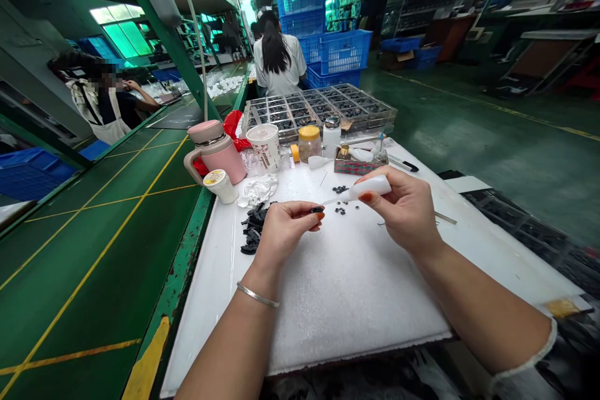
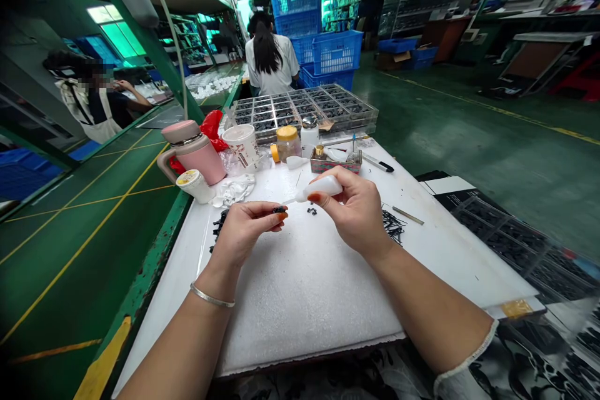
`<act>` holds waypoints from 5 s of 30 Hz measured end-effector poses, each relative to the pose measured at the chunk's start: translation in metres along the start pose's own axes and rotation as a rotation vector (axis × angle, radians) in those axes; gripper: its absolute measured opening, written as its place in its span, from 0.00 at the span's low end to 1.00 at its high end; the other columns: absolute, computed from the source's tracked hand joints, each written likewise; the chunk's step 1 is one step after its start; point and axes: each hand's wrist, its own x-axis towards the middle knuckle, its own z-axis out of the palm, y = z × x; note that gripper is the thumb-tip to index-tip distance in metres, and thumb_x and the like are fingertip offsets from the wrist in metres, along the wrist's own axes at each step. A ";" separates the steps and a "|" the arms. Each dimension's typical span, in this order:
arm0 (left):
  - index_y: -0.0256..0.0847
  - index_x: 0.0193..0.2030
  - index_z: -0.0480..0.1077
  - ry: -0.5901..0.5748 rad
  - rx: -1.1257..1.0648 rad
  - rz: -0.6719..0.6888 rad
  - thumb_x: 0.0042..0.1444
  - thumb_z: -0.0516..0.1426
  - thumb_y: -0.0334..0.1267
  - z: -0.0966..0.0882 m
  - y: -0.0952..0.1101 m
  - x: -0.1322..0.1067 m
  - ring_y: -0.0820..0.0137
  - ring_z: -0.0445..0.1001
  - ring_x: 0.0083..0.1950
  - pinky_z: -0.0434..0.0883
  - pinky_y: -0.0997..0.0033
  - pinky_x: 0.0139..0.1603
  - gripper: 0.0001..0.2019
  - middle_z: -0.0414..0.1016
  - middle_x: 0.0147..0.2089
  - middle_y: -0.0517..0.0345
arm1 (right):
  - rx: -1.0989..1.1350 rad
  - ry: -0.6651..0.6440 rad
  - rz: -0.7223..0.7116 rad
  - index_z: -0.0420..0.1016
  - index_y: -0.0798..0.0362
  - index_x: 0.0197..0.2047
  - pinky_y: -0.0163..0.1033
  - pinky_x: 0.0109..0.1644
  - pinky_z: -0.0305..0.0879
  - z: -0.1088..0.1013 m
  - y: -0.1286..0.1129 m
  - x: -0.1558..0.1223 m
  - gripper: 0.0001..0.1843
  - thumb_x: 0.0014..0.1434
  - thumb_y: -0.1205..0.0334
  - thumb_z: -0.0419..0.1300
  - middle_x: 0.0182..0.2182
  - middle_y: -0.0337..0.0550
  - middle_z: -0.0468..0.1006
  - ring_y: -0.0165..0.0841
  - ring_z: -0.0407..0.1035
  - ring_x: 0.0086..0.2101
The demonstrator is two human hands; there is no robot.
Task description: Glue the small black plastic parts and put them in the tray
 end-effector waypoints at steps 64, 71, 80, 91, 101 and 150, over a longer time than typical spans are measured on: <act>0.36 0.55 0.66 0.034 -0.213 -0.009 0.41 0.68 0.35 0.012 0.008 -0.007 0.71 0.76 0.29 0.73 0.74 0.32 0.32 0.80 0.32 0.52 | -0.199 -0.267 0.018 0.73 0.55 0.34 0.31 0.34 0.56 0.024 0.011 -0.006 0.07 0.58 0.60 0.60 0.27 0.36 0.74 0.26 0.65 0.28; 0.36 0.54 0.67 0.012 -0.171 -0.027 0.43 0.67 0.36 0.019 0.008 -0.008 0.67 0.78 0.33 0.74 0.73 0.32 0.30 0.80 0.33 0.51 | -0.319 -0.215 0.003 0.71 0.56 0.26 0.32 0.28 0.53 0.018 0.009 -0.009 0.08 0.56 0.64 0.59 0.20 0.35 0.71 0.25 0.62 0.23; 0.36 0.54 0.67 0.095 -0.091 -0.009 0.46 0.65 0.40 0.010 0.006 -0.003 0.69 0.77 0.35 0.73 0.75 0.33 0.28 0.80 0.36 0.50 | -0.194 -0.134 0.250 0.70 0.56 0.24 0.33 0.27 0.57 -0.003 0.013 0.013 0.13 0.55 0.57 0.60 0.18 0.38 0.71 0.27 0.63 0.21; 0.41 0.35 0.78 -0.076 0.513 0.160 0.50 0.60 0.40 0.030 0.002 0.029 0.64 0.74 0.36 0.70 0.67 0.38 0.08 0.79 0.35 0.53 | 0.157 0.008 0.225 0.67 0.56 0.22 0.33 0.21 0.55 -0.019 0.016 0.022 0.17 0.52 0.53 0.64 0.16 0.38 0.68 0.26 0.59 0.18; 0.42 0.30 0.78 -0.155 1.172 0.462 0.50 0.54 0.26 0.082 -0.020 0.067 0.60 0.69 0.40 0.62 0.65 0.37 0.11 0.77 0.37 0.50 | 0.248 0.154 0.165 0.68 0.56 0.23 0.33 0.20 0.53 -0.022 0.014 0.021 0.18 0.52 0.51 0.64 0.16 0.36 0.66 0.25 0.57 0.18; 0.37 0.26 0.76 -0.146 -0.569 -0.161 0.37 0.70 0.35 0.011 -0.006 -0.002 0.76 0.72 0.27 0.70 0.78 0.30 0.09 0.75 0.27 0.57 | 0.202 -0.501 0.293 0.68 0.57 0.21 0.31 0.20 0.49 0.004 -0.005 -0.001 0.19 0.52 0.51 0.64 0.14 0.34 0.63 0.23 0.54 0.17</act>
